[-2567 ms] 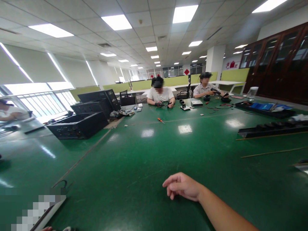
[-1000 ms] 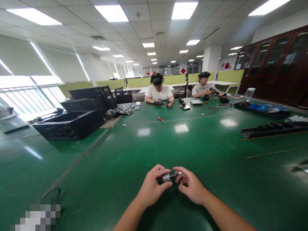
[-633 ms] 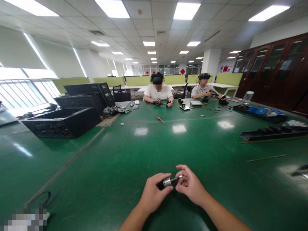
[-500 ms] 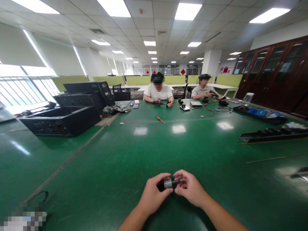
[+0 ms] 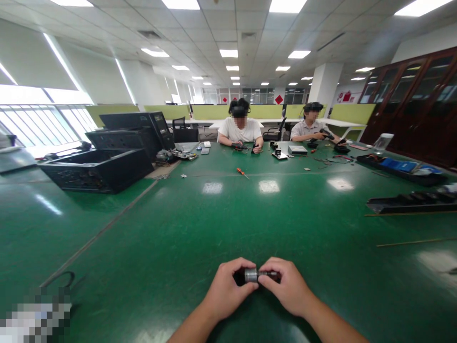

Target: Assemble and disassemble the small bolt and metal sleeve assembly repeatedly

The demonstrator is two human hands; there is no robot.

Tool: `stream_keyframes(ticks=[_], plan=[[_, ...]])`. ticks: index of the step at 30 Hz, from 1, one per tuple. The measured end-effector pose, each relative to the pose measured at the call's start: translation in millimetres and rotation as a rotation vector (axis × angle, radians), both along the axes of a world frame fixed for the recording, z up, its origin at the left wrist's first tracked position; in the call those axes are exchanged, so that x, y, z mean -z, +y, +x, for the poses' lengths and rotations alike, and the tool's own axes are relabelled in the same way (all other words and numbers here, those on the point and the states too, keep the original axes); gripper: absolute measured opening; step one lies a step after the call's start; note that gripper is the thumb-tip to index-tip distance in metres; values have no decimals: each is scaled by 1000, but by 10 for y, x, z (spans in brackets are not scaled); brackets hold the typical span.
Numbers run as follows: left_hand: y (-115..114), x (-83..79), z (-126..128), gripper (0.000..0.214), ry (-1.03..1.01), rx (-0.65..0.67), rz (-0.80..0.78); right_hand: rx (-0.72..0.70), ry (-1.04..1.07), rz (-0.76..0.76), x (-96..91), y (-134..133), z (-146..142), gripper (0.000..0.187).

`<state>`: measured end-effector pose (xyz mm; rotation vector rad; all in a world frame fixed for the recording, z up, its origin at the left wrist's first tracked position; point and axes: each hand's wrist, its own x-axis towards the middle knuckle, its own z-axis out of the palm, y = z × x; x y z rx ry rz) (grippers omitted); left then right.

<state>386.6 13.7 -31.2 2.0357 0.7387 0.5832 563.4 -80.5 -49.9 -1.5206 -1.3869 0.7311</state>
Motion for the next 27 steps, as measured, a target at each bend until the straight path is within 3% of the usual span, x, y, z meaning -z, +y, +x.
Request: stream_keyframes(ticks=[13, 27], plan=[[-10, -11, 7, 27, 0, -11, 17, 5, -10, 18, -52, -25, 20, 9], [-10, -2, -4, 28, -33, -42, 17, 11, 7, 66, 13, -22, 41, 8]])
